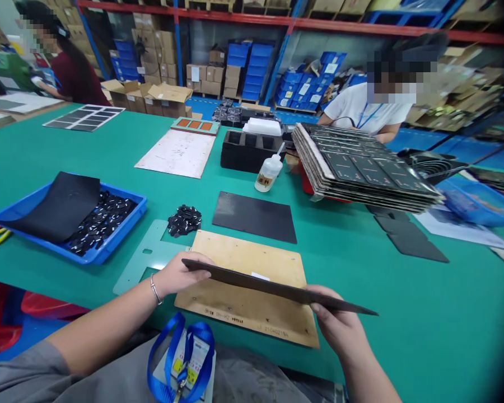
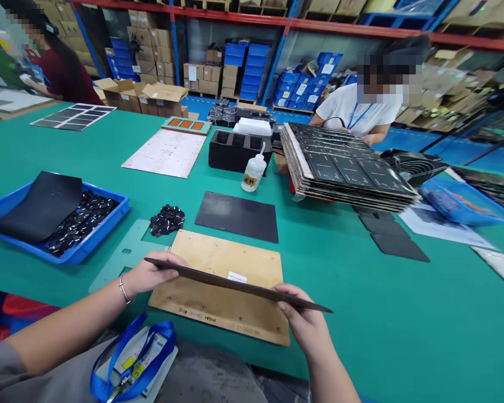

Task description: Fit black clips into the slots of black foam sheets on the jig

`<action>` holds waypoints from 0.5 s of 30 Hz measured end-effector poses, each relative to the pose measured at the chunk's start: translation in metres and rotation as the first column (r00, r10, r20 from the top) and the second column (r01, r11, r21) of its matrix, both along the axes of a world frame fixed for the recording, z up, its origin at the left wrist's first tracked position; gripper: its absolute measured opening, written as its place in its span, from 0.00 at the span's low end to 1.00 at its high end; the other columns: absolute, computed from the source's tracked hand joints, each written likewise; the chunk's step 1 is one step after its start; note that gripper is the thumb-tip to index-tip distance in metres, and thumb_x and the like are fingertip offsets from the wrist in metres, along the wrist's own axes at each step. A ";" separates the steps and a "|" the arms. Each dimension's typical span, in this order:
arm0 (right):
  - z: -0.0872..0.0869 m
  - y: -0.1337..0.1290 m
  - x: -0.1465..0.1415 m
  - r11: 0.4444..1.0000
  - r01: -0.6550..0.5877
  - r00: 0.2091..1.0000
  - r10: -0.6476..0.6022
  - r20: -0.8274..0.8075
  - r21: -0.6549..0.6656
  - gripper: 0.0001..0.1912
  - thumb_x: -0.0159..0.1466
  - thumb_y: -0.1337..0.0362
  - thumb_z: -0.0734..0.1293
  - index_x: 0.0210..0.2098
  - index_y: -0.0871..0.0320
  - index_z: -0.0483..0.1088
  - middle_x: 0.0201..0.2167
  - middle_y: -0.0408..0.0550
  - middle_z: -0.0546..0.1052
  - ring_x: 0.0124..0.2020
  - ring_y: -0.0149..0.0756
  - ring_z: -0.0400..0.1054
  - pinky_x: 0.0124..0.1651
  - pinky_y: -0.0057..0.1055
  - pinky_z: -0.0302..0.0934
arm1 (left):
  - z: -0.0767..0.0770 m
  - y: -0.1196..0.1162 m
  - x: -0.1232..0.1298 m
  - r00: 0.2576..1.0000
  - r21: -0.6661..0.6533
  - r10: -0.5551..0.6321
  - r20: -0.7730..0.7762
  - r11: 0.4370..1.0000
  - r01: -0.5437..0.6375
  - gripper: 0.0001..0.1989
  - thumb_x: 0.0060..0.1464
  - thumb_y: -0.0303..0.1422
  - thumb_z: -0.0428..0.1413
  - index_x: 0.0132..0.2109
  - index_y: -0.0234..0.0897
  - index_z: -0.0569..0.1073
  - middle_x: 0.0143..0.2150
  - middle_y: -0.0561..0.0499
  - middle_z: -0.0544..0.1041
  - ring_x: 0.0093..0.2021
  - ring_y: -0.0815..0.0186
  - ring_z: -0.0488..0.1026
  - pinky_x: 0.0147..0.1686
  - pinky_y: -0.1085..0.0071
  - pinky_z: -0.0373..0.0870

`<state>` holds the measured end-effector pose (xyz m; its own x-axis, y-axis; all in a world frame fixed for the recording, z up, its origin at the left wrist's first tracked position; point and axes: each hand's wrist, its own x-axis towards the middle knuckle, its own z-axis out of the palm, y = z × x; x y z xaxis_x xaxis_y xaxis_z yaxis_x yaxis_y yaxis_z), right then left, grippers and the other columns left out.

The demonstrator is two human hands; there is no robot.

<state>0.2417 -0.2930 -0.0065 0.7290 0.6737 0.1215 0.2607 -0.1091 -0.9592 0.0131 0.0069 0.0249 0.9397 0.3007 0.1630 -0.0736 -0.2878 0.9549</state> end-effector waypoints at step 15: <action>0.039 0.024 -0.009 0.969 0.114 0.975 -0.152 -0.163 -0.217 0.26 0.53 0.49 0.69 0.47 0.57 0.70 0.46 0.51 0.74 0.46 0.52 0.68 0.44 0.43 0.68 | 0.006 -0.002 0.012 0.966 -0.061 0.235 -0.105 0.968 -0.242 0.28 0.50 0.36 0.57 0.58 0.36 0.62 0.56 0.44 0.69 0.55 0.56 0.66 0.53 0.61 0.65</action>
<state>0.2323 -0.2687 0.0327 0.8109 0.5660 -0.1482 0.0584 -0.3303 -0.9421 0.0249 0.0052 0.0308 0.8493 0.5260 0.0444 0.0823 -0.2151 0.9731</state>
